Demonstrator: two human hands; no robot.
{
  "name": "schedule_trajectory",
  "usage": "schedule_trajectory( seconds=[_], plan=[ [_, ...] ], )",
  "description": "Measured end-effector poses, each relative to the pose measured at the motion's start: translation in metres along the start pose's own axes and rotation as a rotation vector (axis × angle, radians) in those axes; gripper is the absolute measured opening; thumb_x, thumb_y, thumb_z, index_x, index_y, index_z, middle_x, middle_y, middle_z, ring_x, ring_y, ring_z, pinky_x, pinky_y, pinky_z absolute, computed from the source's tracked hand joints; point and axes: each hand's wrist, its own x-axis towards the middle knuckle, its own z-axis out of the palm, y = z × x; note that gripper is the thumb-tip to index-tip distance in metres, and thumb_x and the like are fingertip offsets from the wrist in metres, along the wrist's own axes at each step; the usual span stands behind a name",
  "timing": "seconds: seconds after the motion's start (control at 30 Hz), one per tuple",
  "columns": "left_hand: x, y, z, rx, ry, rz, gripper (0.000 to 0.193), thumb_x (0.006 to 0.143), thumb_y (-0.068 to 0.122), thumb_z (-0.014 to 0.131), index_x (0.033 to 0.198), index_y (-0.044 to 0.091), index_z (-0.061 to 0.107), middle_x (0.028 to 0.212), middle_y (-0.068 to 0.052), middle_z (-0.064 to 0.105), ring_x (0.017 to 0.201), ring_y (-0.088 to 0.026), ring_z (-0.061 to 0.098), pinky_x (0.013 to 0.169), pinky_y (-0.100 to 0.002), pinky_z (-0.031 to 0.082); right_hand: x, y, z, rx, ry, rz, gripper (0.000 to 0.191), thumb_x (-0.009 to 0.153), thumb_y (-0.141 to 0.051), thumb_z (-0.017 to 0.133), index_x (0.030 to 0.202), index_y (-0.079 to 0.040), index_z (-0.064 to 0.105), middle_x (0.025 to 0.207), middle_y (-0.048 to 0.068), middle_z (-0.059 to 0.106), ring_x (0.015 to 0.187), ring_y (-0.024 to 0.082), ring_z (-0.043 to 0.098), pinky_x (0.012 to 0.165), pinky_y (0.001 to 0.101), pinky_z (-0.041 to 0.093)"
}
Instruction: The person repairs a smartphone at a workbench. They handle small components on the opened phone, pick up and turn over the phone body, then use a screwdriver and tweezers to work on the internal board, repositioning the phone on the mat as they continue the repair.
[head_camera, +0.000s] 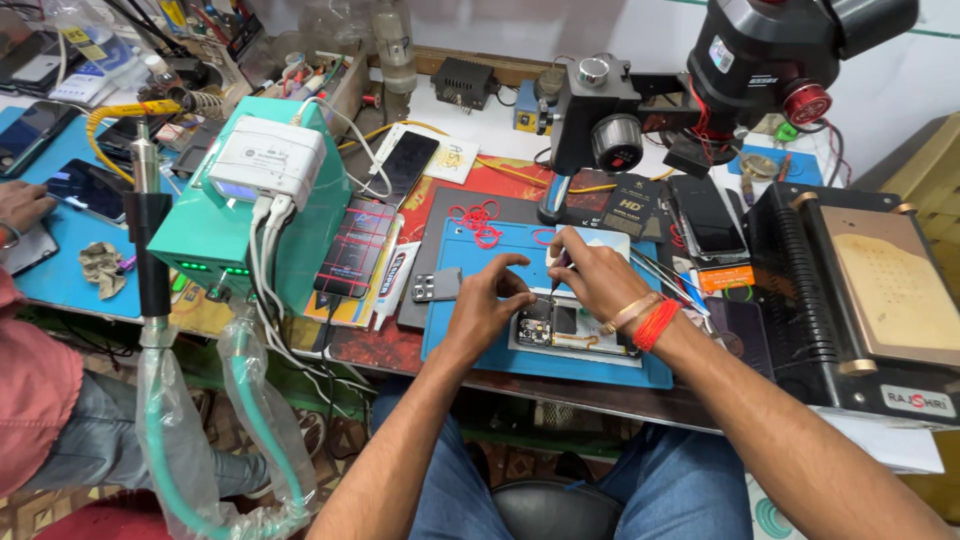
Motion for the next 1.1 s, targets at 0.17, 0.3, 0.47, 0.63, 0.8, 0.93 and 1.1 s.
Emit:
schedule_trajectory(
  seconds=[0.17,0.3,0.47,0.63,0.8,0.93,1.1],
  plan=[
    [-0.004,0.003,-0.003,0.102,-0.037,0.063,0.055,0.081,0.002,0.080,0.132,0.007,0.060,0.088,-0.011,0.077,0.086,-0.023,0.076,0.080,-0.035,0.058,0.001,-0.008,-0.007,0.273,0.066,0.073,0.030,0.095,-0.013,0.066,0.117,-0.004,0.047,0.093,0.013,0.078,0.089,0.025,0.081,0.071,0.0370,0.063],
    [-0.005,0.008,-0.002,0.082,-0.049,0.083,0.057,0.081,0.004,0.078,0.134,0.008,0.057,0.090,-0.011,0.077,0.089,-0.025,0.077,0.081,-0.036,0.059,-0.002,-0.013,-0.008,0.231,0.053,0.047,0.029,0.096,-0.014,0.065,0.116,-0.004,0.047,0.094,0.012,0.079,0.090,0.024,0.081,0.073,0.0370,0.062],
    [-0.011,0.012,-0.009,0.150,-0.041,0.083,0.057,0.082,0.004,0.077,0.135,0.007,0.057,0.091,-0.012,0.077,0.088,-0.029,0.076,0.080,-0.038,0.057,0.001,-0.017,-0.003,0.273,0.018,0.079,0.028,0.097,-0.014,0.064,0.117,-0.005,0.047,0.096,0.011,0.078,0.091,0.024,0.080,0.077,0.0367,0.064],
    [-0.009,0.016,-0.011,0.179,-0.031,0.093,0.056,0.081,0.004,0.077,0.133,0.007,0.057,0.090,-0.012,0.076,0.089,-0.031,0.075,0.078,-0.040,0.056,0.003,-0.018,-0.003,0.282,0.004,0.025,0.029,0.096,-0.010,0.062,0.119,-0.004,0.045,0.099,0.010,0.078,0.092,0.024,0.080,0.076,0.0380,0.064],
    [-0.008,0.020,-0.010,0.213,-0.010,0.071,0.053,0.082,0.005,0.076,0.131,0.008,0.058,0.090,-0.012,0.076,0.089,-0.033,0.075,0.075,-0.043,0.055,0.004,-0.019,-0.002,0.175,0.019,-0.087,0.027,0.096,-0.009,0.065,0.117,-0.004,0.049,0.095,0.013,0.078,0.091,0.027,0.079,0.077,0.0379,0.062],
    [-0.007,0.019,-0.005,0.270,0.013,0.023,0.054,0.083,0.004,0.074,0.134,0.011,0.057,0.096,-0.012,0.078,0.093,-0.034,0.074,0.077,-0.044,0.055,0.006,-0.018,0.005,0.082,0.073,-0.128,0.027,0.094,-0.007,0.067,0.116,-0.005,0.051,0.093,0.014,0.076,0.091,0.029,0.078,0.073,0.0379,0.062],
    [-0.011,0.012,-0.002,0.306,-0.008,0.071,0.063,0.083,-0.001,0.066,0.143,0.011,0.051,0.106,-0.015,0.078,0.103,-0.038,0.071,0.085,-0.047,0.055,0.006,-0.012,0.013,0.048,0.087,-0.145,0.029,0.091,-0.006,0.070,0.114,-0.005,0.052,0.091,0.014,0.075,0.087,0.031,0.078,0.070,0.0396,0.060]
  ],
)
